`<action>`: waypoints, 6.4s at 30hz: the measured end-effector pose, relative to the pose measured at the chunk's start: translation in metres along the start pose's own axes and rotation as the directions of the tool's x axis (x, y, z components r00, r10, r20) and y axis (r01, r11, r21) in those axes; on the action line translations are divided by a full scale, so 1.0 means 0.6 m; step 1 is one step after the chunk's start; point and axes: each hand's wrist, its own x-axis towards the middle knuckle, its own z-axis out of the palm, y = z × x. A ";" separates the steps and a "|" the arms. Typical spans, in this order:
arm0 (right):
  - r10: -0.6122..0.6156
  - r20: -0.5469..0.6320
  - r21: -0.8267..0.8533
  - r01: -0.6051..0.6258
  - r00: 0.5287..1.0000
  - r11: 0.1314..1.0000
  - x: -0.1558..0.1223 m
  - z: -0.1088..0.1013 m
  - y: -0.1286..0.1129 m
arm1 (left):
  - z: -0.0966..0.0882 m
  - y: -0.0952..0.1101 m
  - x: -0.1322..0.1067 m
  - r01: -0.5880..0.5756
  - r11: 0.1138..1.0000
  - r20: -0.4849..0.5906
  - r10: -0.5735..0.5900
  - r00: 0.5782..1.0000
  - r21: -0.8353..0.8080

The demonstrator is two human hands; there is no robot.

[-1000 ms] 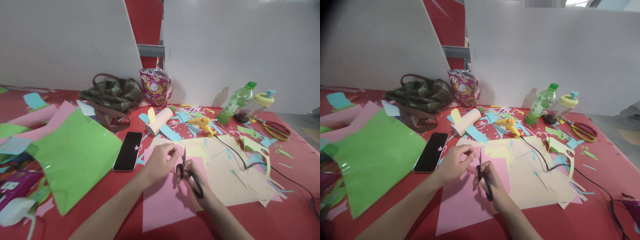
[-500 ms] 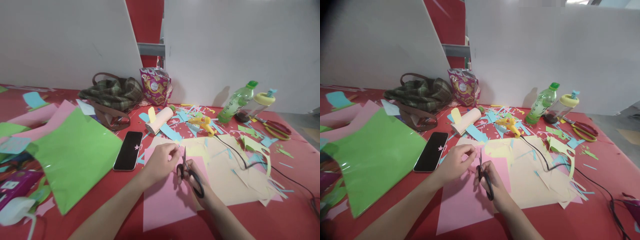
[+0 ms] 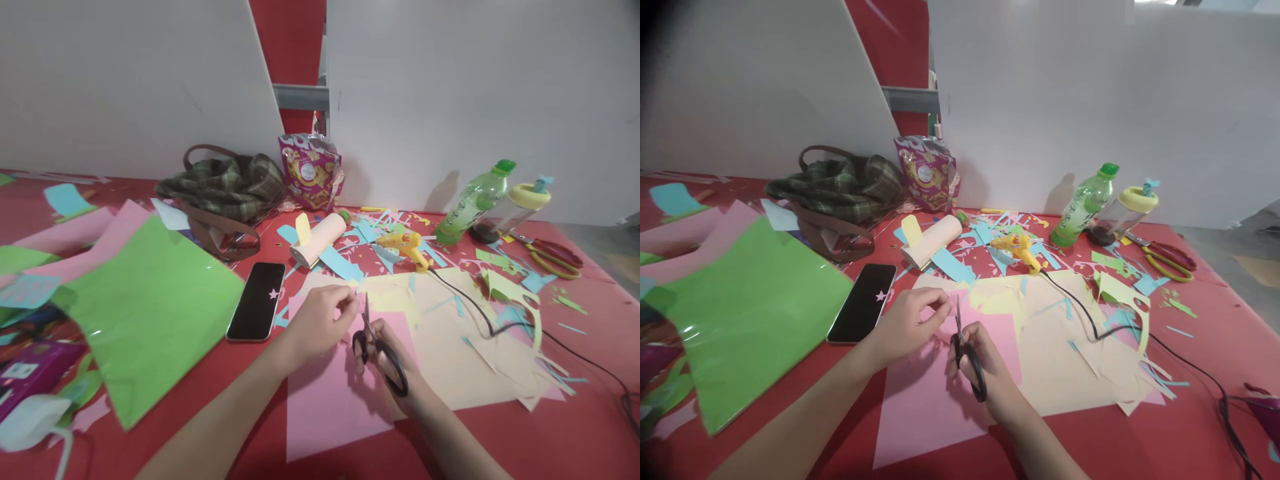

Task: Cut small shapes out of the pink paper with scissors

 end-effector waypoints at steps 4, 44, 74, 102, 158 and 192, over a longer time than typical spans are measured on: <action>-0.001 0.001 -0.004 0.001 1.000 1.000 -0.001 0.001 -0.002 | -0.001 -0.001 0.000 -0.004 1.000 -0.002 0.004 1.000 0.000; -0.019 0.017 0.006 0.019 1.000 1.000 -0.001 -0.001 0.000 | -0.004 -0.002 -0.002 0.015 0.998 0.070 -0.011 0.998 -0.053; -0.030 0.016 0.010 0.030 0.999 0.999 -0.002 0.002 -0.001 | -0.002 0.002 0.000 0.062 0.983 0.081 -0.048 0.996 -0.170; -0.040 -0.069 0.041 0.043 0.997 0.998 0.004 0.007 0.003 | 0.008 0.000 -0.001 0.121 0.974 -0.034 -0.129 0.991 -0.190; 0.020 0.032 0.076 -0.022 0.999 0.997 0.001 0.002 0.000 | -0.016 -0.010 0.005 0.096 0.976 0.047 -0.089 0.995 -0.195; 0.029 0.063 0.046 -0.032 0.998 0.998 -0.002 0.001 -0.006 | -0.025 0.002 0.002 0.072 0.992 0.209 -0.049 0.977 -0.103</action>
